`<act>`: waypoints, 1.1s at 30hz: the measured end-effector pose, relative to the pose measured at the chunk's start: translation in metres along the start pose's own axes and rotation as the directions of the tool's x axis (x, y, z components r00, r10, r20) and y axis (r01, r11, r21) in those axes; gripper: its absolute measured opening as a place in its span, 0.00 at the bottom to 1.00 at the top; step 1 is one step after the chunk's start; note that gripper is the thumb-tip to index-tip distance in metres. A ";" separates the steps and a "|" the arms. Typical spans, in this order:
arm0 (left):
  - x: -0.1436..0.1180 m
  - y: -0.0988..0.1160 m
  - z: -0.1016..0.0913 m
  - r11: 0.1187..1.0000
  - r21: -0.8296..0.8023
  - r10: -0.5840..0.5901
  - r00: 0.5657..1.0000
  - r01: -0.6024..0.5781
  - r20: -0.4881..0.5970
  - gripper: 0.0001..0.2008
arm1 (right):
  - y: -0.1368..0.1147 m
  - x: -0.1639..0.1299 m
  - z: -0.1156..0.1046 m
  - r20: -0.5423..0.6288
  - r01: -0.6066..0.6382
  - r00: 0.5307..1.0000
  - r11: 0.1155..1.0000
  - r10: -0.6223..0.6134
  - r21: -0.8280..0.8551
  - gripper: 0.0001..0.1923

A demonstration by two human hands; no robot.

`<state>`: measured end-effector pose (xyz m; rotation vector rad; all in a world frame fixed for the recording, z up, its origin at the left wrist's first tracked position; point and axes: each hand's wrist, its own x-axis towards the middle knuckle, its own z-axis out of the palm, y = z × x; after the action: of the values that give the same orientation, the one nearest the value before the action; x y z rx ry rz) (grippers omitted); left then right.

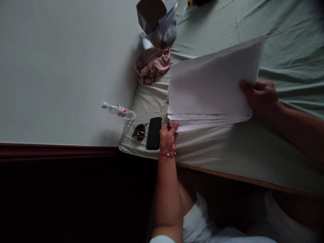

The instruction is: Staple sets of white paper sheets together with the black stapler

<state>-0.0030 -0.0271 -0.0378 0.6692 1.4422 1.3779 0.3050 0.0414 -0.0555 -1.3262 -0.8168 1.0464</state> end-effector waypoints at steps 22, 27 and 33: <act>0.006 -0.003 0.008 0.998 -0.048 0.025 0.987 -0.033 -0.160 0.21 | 0.002 0.006 -0.002 0.002 0.003 1.000 1.000 -0.003 0.031 0.19; 0.008 -0.001 0.005 0.991 -0.129 0.027 0.997 -0.035 -0.068 0.26 | 0.000 0.005 -0.003 0.007 -0.040 0.999 0.999 0.040 0.023 0.20; 0.012 -0.008 0.002 0.992 -0.095 0.077 0.996 -0.082 -0.050 0.24 | -0.004 0.002 -0.001 0.049 -0.060 0.997 0.998 0.060 0.000 0.23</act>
<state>-0.0042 -0.0170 -0.0485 0.6418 1.3879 1.5244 0.3072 0.0427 -0.0522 -1.3356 -0.8170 1.1297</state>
